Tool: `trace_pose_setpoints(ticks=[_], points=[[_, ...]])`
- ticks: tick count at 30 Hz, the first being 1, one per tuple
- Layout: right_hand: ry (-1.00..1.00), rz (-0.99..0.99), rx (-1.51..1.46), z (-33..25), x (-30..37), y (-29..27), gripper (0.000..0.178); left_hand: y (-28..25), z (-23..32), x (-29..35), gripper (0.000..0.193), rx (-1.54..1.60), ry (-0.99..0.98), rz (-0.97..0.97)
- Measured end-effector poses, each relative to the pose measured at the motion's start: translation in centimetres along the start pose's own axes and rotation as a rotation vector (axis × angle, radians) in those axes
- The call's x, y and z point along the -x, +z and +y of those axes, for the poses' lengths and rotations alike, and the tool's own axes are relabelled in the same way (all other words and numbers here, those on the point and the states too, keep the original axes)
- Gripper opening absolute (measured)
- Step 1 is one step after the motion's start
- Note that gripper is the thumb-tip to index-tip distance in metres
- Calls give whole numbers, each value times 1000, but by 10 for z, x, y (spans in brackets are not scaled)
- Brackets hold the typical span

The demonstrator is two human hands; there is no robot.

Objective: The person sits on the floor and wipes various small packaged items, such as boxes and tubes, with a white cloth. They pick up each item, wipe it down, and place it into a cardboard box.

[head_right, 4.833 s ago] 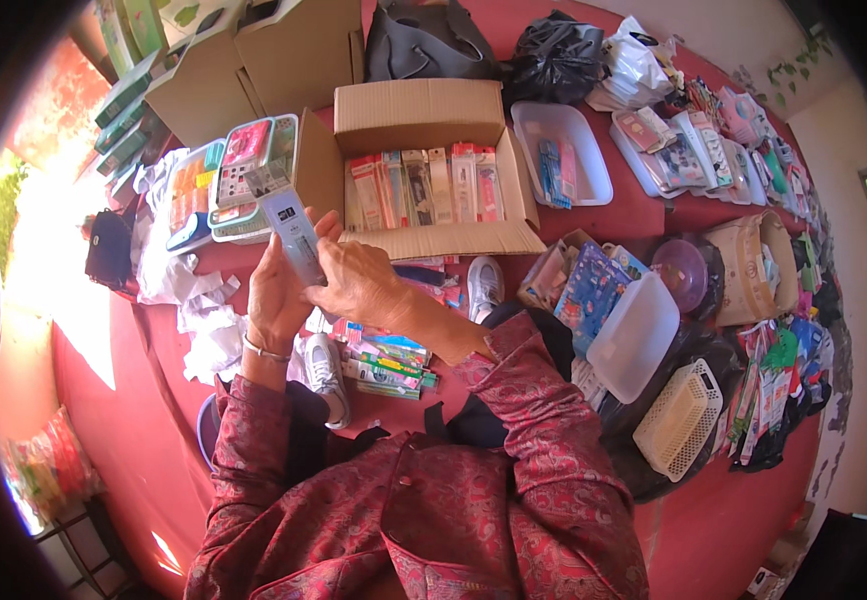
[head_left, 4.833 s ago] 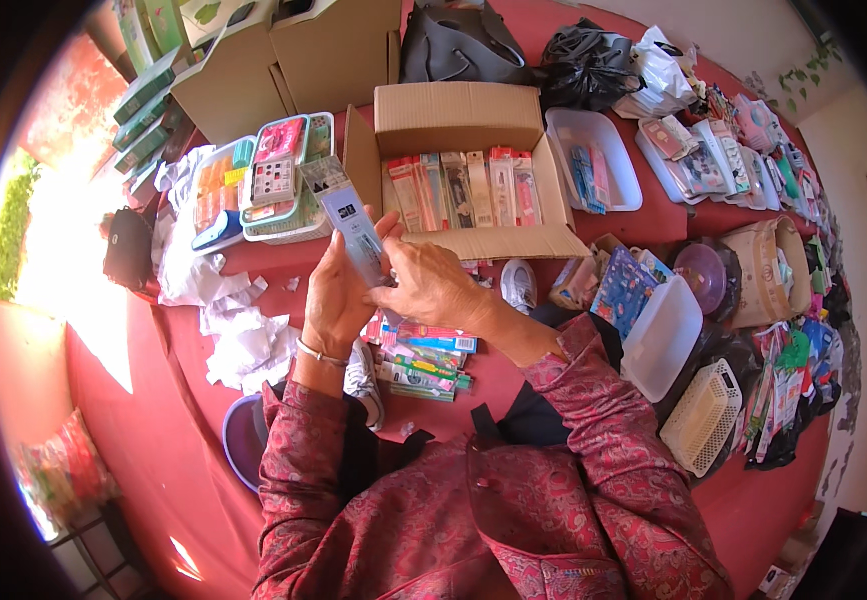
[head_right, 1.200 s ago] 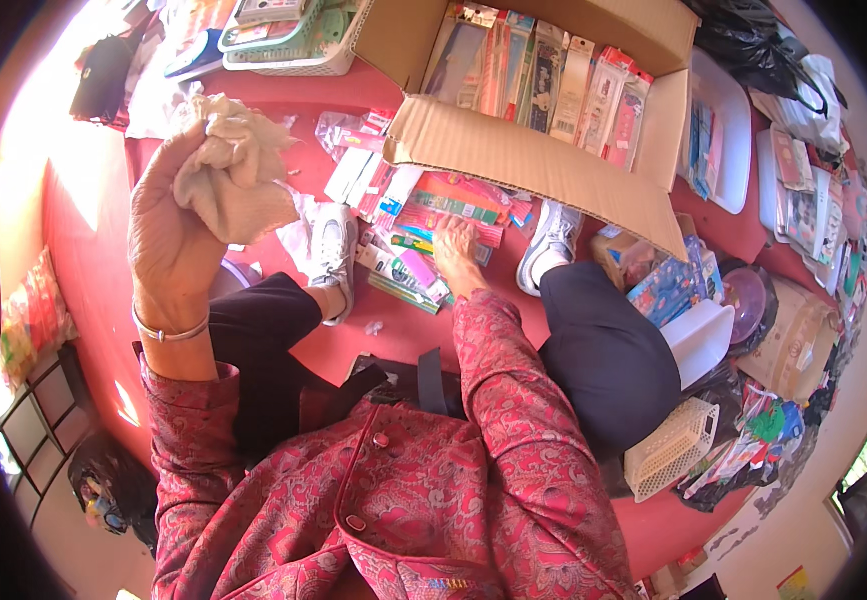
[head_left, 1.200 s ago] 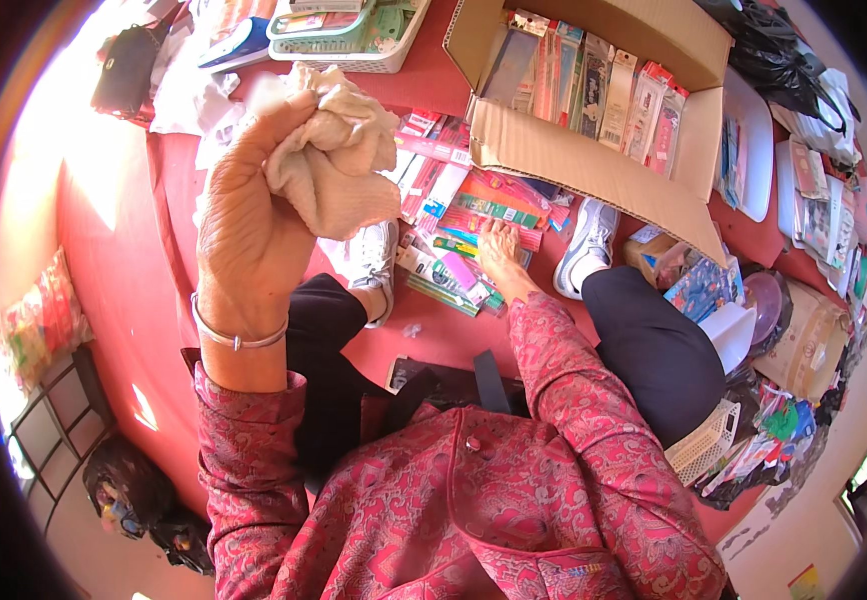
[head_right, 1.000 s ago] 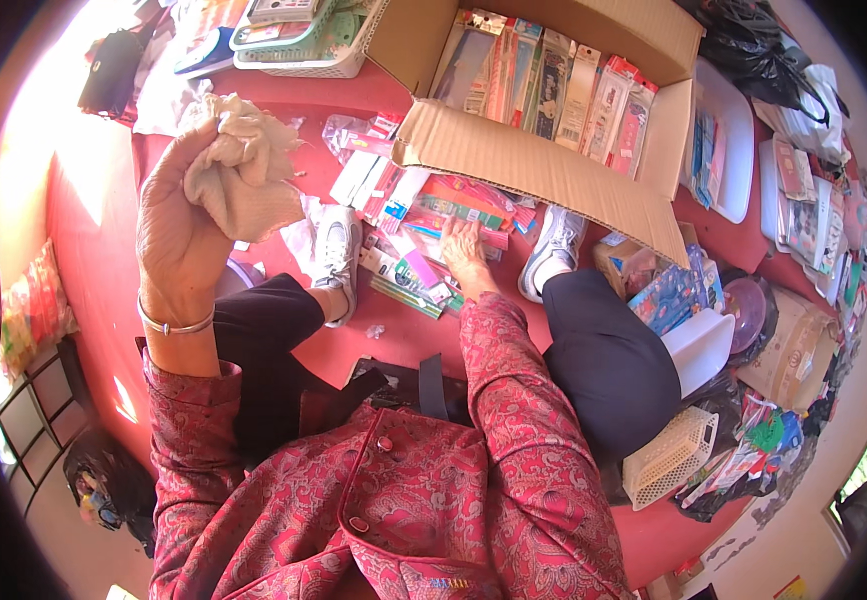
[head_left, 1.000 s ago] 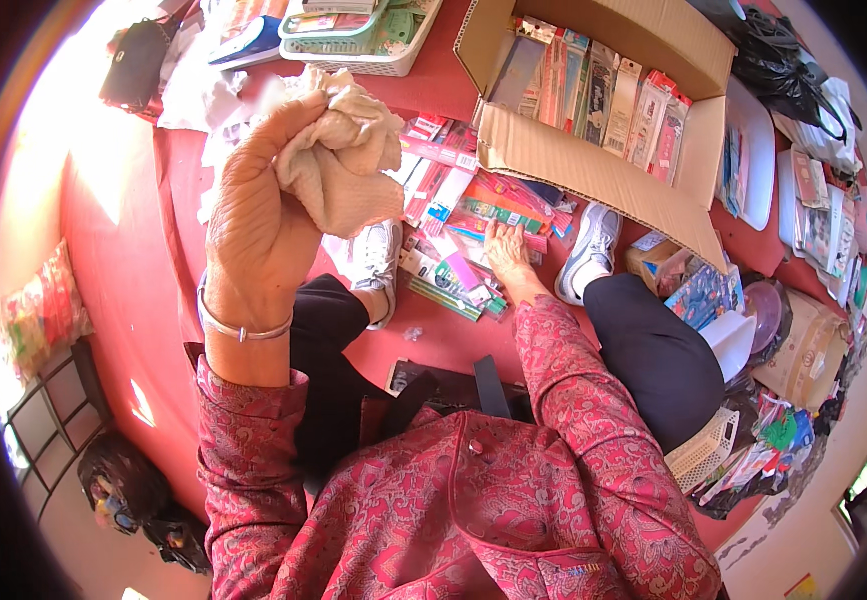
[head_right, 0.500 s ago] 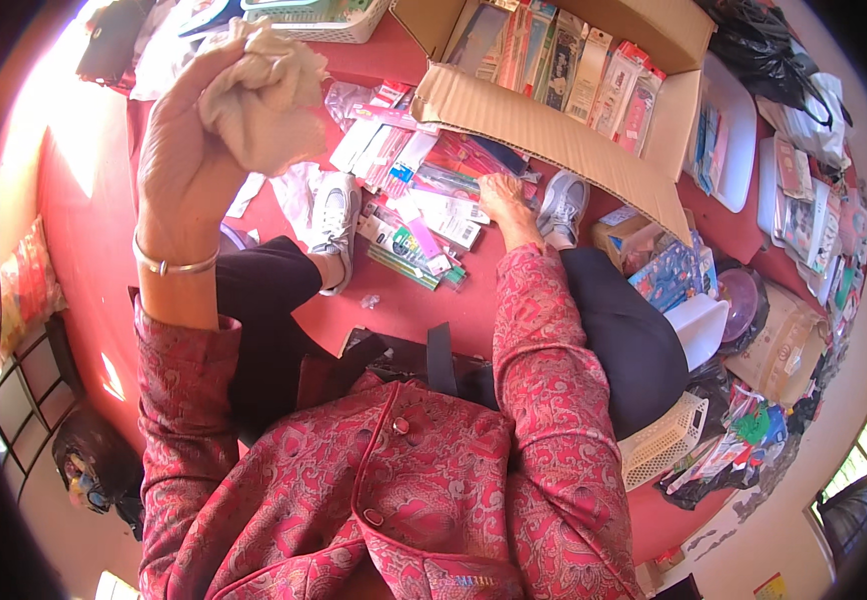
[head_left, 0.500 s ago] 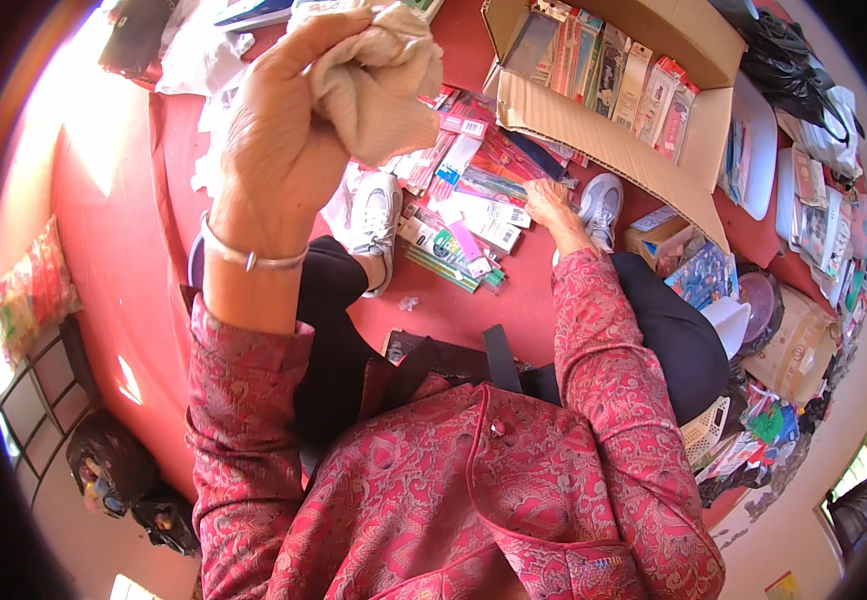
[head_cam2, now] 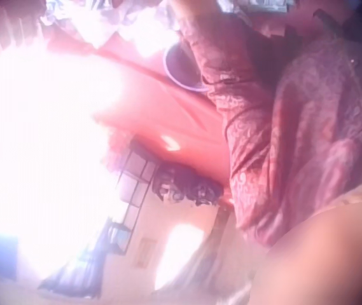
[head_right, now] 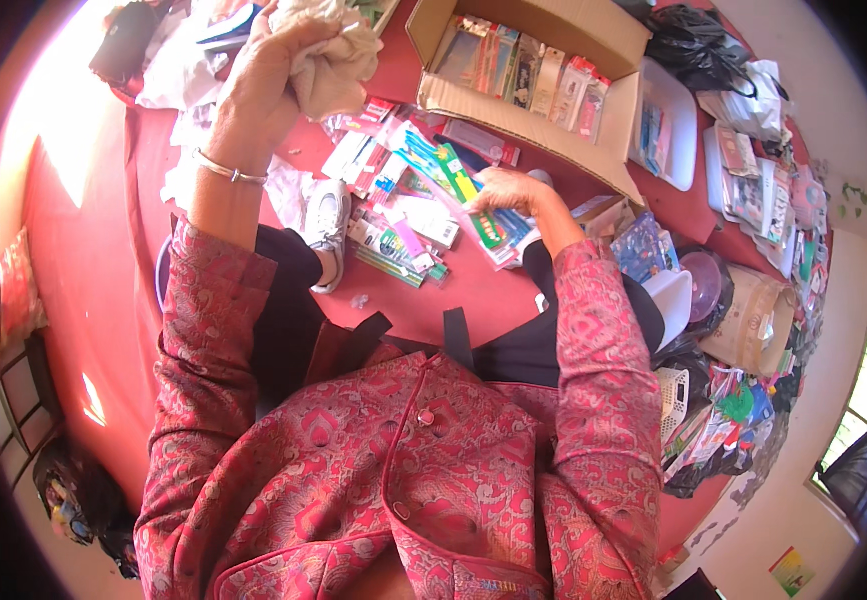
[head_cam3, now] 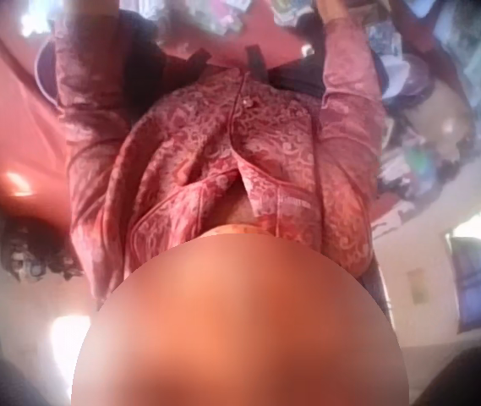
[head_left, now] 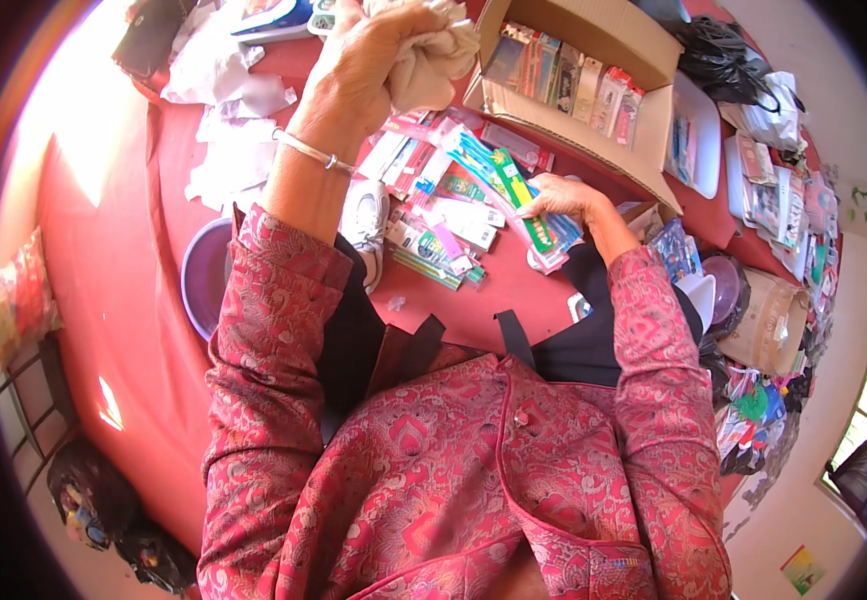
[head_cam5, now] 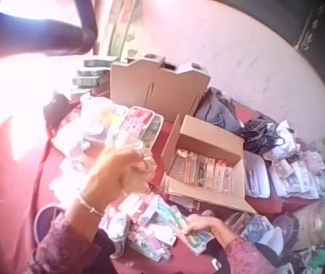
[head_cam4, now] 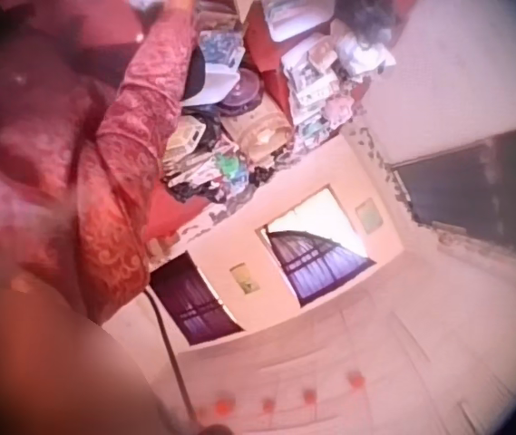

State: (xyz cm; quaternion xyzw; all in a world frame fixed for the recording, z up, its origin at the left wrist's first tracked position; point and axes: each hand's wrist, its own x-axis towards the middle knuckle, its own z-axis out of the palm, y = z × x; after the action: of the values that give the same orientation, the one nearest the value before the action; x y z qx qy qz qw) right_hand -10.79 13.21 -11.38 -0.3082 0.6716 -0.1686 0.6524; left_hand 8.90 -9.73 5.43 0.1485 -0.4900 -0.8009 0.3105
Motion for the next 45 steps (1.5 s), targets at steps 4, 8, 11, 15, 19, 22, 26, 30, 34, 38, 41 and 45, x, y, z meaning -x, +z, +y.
trace_pose_setpoints(ticks=[4, 8, 11, 15, 19, 22, 26, 30, 34, 38, 41, 45], points=[[-130, 8, -246, -59, 59, 24, 28, -27, -4, -4, 36, 146, -75, 95], [-300, 39, -450, -91, 91, 29, 25, -16, 12, 2, 28, 193, -128, 204], [-425, 76, -511, -107, 97, 29, 32, -31, 14, 4, 24, 142, -90, 106], [-514, 142, -633, -115, 99, 24, 32, -18, 26, 11, 12, 266, -208, 134], [-526, 351, -966, -119, 103, 9, 21, -3, 7, -6, 16, 268, -330, 272], [-618, 288, -1054, -121, 101, 9, 21, 5, 5, 0, 12, -44, -316, -42], [-704, 331, -987, -125, 83, 22, 27, 32, 1, 4, 31, -78, -416, -156], [-746, 292, -1014, -117, 96, 23, 29, 48, -22, 26, 49, -138, -474, -232], [-836, 322, -907, -112, 130, 34, 24, 55, -36, 61, 52, -80, -543, -331], [-826, 211, -963, -105, 138, 45, 22, 65, -37, 91, 63, 135, -481, -390], [-834, 101, -932, -100, 139, 52, 23, 75, -24, 96, 69, -104, -381, -443], [-780, 208, -647, -97, 164, 64, 29, 114, -11, 97, 50, -364, -448, -452]])
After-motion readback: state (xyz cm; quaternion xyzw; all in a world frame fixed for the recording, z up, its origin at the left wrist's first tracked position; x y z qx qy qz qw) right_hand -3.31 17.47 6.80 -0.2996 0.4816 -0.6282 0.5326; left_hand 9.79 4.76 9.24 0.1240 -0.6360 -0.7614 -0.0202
